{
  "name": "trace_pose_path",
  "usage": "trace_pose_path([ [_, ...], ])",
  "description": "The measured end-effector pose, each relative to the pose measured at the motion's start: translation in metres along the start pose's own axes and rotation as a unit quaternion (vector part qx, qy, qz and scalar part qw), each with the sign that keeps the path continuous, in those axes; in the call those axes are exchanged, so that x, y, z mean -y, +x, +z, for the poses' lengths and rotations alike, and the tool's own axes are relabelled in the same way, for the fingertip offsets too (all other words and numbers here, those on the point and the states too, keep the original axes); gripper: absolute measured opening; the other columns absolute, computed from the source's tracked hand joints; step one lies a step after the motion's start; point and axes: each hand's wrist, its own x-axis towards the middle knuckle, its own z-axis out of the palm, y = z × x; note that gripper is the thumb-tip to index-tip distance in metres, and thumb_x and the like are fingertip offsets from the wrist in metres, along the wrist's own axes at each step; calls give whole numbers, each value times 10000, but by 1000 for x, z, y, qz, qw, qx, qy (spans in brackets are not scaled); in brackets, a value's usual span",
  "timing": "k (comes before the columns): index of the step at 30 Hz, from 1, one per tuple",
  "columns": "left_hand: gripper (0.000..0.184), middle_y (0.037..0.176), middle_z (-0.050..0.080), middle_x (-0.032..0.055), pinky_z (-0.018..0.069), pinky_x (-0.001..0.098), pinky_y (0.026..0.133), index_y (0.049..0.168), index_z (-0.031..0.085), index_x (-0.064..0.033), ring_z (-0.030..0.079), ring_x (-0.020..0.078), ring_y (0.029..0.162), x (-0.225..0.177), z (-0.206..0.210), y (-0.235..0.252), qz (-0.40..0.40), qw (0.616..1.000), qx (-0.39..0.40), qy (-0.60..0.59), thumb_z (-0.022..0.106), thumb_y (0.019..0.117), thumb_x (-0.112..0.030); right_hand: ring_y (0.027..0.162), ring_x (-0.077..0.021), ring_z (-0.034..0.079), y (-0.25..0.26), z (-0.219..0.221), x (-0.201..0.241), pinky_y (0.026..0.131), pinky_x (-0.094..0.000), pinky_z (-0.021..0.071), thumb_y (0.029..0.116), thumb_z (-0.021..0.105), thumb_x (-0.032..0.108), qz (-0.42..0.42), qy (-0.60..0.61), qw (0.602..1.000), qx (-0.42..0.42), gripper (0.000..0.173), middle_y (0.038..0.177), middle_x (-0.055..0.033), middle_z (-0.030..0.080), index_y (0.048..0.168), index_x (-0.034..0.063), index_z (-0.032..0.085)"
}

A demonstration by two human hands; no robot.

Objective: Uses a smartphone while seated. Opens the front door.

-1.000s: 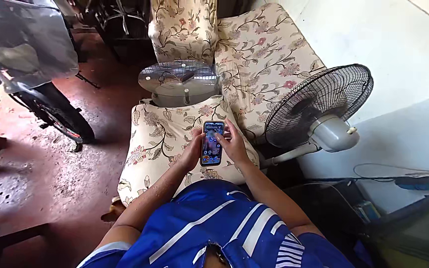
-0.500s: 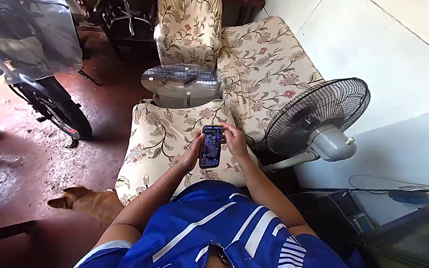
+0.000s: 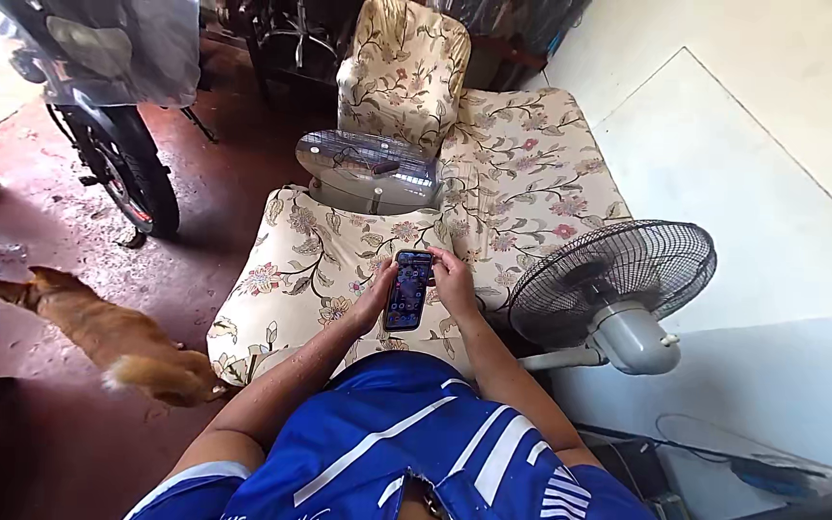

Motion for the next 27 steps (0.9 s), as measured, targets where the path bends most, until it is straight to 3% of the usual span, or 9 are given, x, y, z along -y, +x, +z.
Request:
trace_pose_path([
  [7, 634, 1286, 671, 130, 579, 401, 950, 1572, 265, -114, 688, 209, 1125, -12, -5, -2, -4, 1000, -9, -4, 139, 1093, -510, 895, -213, 755, 6, 0, 8, 816, -393, 641, 1065, 385, 39, -6, 45, 999, 28, 374, 1148, -173, 728, 1331, -5, 644],
  [9, 647, 1308, 660, 136, 574, 409, 957, 1576, 298, -120, 682, 217, 1134, -12, -10, -4, -11, 1000, -15, -3, 134, 1091, -516, 894, -212, 757, 3, 2, 10, 816, -396, 642, 1071, 397, 36, -2, 57, 998, 31, 363, 1158, -173, 727, 1336, -4, 641],
  [13, 639, 1205, 710, 125, 586, 411, 928, 1474, 462, -130, 702, 222, 1083, -18, -15, -9, -13, 1000, -12, -8, 96, 1102, -499, 892, -211, 756, -2, 4, 12, 811, -401, 647, 1071, 391, 38, 13, 94, 994, 46, 370, 1169, -169, 721, 1356, 4, 624],
  [18, 661, 1195, 717, 125, 585, 408, 922, 1451, 487, -132, 706, 224, 1080, -19, -23, -15, -23, 999, -5, -29, 83, 1098, -519, 942, -206, 743, -12, 5, 21, 847, -393, 629, 1038, 475, 16, 11, 91, 993, 69, 382, 1221, -166, 704, 1403, 13, 589],
  [20, 679, 1178, 722, 125, 587, 410, 913, 1437, 503, -118, 711, 223, 1062, -20, -24, -17, -30, 998, -10, -45, 73, 1099, -520, 1022, -223, 726, -15, 4, 24, 901, -408, 610, 982, 576, -2, 10, 89, 991, 100, 500, 1338, -170, 652, 1478, 24, 516],
  [23, 693, 1153, 728, 123, 600, 407, 879, 1426, 501, -100, 720, 222, 1024, -25, -25, -19, -39, 996, -16, -74, 64, 1098, -527, 1135, -249, 692, -16, 6, 20, 933, -417, 606, 892, 763, 48, 2, 85, 982, 168, 870, 1539, -185, 479, 1619, 73, 284],
  [25, 703, 1181, 718, 131, 599, 417, 892, 1460, 463, -98, 715, 233, 1044, -23, -28, -18, -38, 996, -5, -85, 65, 1092, -545, 1159, -264, 683, -18, 10, 14, 926, -427, 619, 826, 833, 91, 1, 93, 976, 195, 1084, 1586, -206, 399, 1657, 108, 138],
  [27, 701, 1188, 716, 136, 598, 418, 903, 1467, 457, -94, 715, 235, 1051, -25, -28, -17, -34, 996, -4, -88, 75, 1092, -547, 1164, -268, 679, -19, 14, 10, 919, -424, 619, 795, 857, 124, 1, 87, 976, 200, 1182, 1585, -215, 387, 1662, 126, 54],
])
